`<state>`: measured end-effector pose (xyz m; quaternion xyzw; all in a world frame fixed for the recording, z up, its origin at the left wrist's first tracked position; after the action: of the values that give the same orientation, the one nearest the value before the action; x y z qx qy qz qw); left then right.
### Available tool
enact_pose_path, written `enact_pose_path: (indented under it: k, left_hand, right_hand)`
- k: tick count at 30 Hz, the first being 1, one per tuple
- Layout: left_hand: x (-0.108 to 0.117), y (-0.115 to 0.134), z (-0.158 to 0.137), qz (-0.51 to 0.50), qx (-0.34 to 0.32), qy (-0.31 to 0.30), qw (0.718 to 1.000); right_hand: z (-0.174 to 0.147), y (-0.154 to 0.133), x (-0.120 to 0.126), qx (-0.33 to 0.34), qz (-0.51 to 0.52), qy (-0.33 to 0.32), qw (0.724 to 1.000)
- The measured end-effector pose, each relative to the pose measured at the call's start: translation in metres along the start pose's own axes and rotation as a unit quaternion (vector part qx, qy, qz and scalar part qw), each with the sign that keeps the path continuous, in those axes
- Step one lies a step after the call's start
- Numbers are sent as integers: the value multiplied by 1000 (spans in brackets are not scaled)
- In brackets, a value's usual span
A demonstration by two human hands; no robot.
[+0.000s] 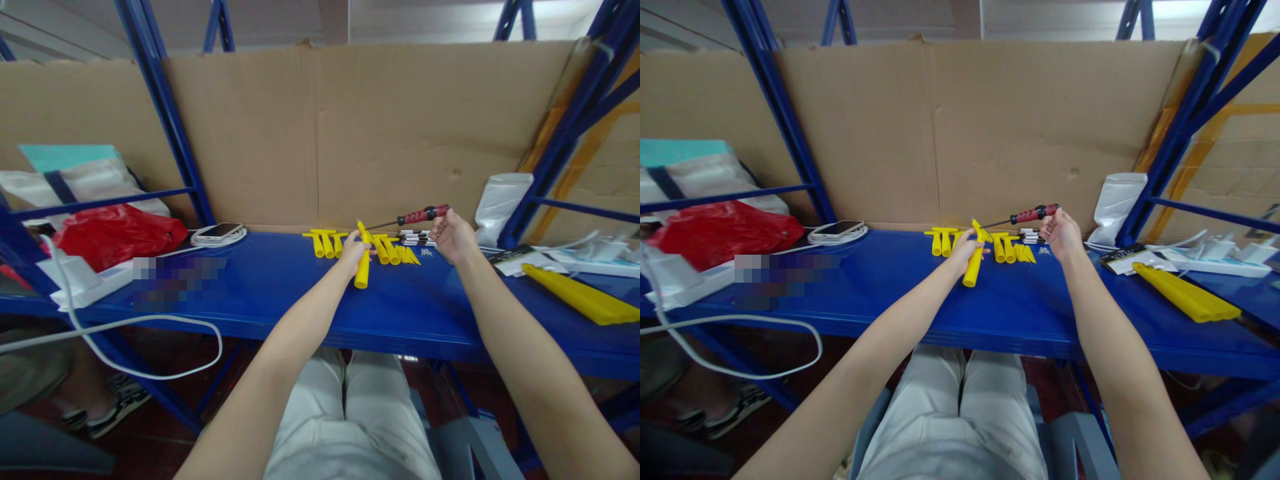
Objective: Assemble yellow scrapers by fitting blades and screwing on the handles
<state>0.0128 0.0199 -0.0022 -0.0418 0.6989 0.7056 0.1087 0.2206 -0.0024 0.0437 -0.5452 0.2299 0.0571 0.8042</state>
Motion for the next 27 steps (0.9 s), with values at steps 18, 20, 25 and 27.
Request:
enact_pose_path:
  k: [18,20,25,27]
  left_hand:
    - [0,2,-3,-1,-1,-6,1000]
    - [-1,2,-3,0,-2,-5,1000]
    - [0,2,-2,-1,-4,-6,1000]
    - [0,2,-1,1,-4,-3,1000]
  right_hand:
    - [8,5,7,5,-18,17,1000]
    - [6,4,6,12,-20,26,999]
    - [3,2,3,14,-25,49,998]
    - [3,2,3,13,-31,43,998]
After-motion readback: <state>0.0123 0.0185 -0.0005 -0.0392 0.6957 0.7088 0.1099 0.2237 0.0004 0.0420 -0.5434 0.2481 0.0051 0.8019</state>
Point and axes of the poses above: each hand's wrist, its own z-axis towards the middle knuckle, its own x-axis out of the back of the hand, y = z × x, the point moved 3 cm from there along z, towards the middle knuckle, and after that the axes turned 1 degree about -z, right-handed, at the moved point
